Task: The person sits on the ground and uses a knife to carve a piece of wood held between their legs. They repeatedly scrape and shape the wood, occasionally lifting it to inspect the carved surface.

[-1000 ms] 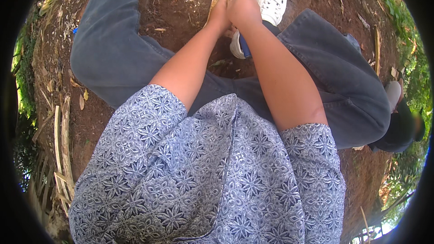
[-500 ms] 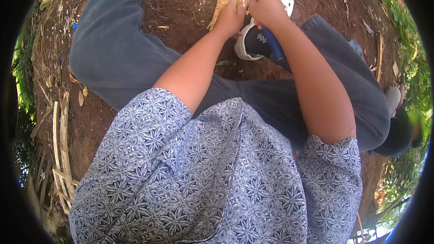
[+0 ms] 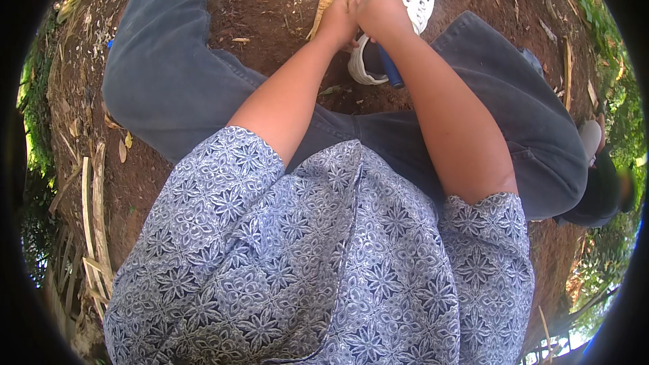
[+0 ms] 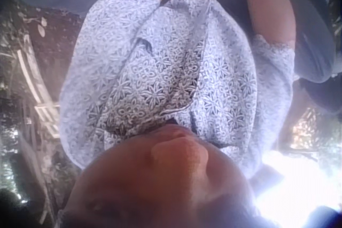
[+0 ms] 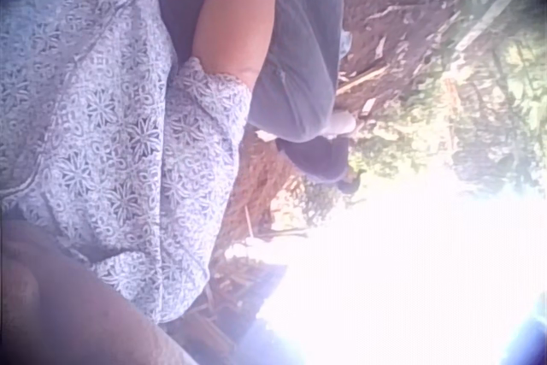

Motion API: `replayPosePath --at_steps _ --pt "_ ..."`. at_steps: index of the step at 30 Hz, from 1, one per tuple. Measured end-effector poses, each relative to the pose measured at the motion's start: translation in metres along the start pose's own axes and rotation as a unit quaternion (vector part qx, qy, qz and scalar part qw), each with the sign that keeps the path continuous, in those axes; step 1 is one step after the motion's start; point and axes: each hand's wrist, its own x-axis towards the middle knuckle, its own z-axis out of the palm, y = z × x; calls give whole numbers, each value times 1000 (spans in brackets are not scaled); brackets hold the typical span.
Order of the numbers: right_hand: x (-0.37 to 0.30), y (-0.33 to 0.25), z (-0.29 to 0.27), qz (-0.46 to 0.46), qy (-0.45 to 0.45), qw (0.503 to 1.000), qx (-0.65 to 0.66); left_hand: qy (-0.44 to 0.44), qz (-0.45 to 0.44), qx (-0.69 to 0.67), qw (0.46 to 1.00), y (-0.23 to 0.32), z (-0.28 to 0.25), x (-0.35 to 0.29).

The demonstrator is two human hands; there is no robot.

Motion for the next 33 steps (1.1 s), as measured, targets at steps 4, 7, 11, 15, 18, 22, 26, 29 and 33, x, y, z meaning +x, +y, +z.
replayPosePath --at_steps 4,7,11,15,18,22,26,29,33 --pt "22 22 18 -57 78 995 -36 -9 -24 19 999 7 0 -5" --pt "43 23 21 -78 114 989 -44 -5 -35 16 999 10 0 -2" --pt "42 14 22 -67 141 986 -62 -3 -37 5 999 10 -2 -2" --pt "92 16 -24 -4 224 974 37 16 33 52 998 -6 4 6" --pt "58 0 -51 4 104 994 27 26 1 37 999 -3 6 0" --pt "27 4 -51 -18 -75 997 12 37 7 30 999 6 3 -2" --pt "11 2 -28 -18 -51 999 2 32 4 17 999 7 4 -6" --pt "8 -1 -24 -16 -53 998 -9 29 -6 20 999 8 4 -3" --pt "14 1 -13 -28 -11 999 -24 16 -29 11 999 10 1 -2"
